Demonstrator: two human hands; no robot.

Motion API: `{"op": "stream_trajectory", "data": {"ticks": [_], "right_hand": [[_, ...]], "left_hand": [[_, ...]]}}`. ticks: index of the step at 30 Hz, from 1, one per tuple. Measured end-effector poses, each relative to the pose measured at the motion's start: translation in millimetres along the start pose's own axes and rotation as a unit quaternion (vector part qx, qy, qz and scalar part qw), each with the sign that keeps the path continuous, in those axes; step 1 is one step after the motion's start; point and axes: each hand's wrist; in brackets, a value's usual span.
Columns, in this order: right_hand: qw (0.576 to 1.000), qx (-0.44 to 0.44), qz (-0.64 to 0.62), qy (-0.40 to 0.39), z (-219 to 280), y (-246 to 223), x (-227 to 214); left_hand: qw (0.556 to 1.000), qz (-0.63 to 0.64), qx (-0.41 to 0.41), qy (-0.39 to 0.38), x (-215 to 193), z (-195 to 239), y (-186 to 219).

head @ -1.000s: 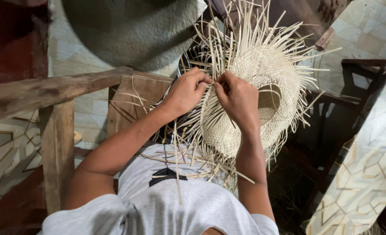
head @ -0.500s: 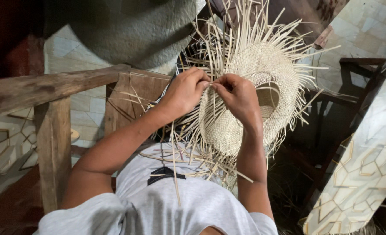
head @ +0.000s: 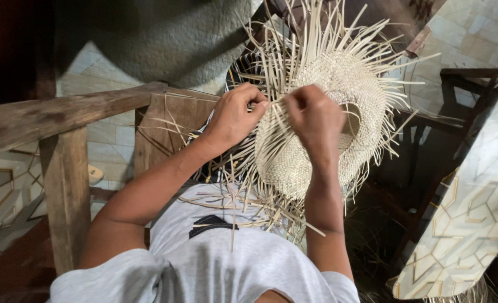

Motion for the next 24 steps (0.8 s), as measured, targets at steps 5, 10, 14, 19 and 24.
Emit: {"op": "stream_trajectory", "data": {"ticks": [5, 10, 14, 19, 24], "right_hand": [[0.974, -0.041, 0.172, 0.141, -6, 12, -19], [0.967, -0.211, 0.123, 0.075, -3, -4, -19], [0.952, -0.296, -0.069, -0.01, -17, -4, -9], [0.925, -0.345, -0.16, 0.024, -22, -9, -6], [0.912, -0.359, -0.197, 0.004, -17, 14, 19]], "left_hand": [[1.0, -0.003, -0.015, 0.016, 7, 0, -6], [0.999, -0.001, -0.026, 0.027, 7, -4, -2], [0.998, -0.036, -0.033, 0.033, 1, -4, 5], [0.991, -0.125, -0.006, 0.055, 3, 1, 4], [0.993, -0.099, -0.051, 0.038, -4, 10, 15]]}}
Point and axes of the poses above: each hand's wrist, its own z-axis away from the middle knuckle, its own x-axis out of the palm, y = z × x, and after that the axes turned 2 degrees about -x, right-handed
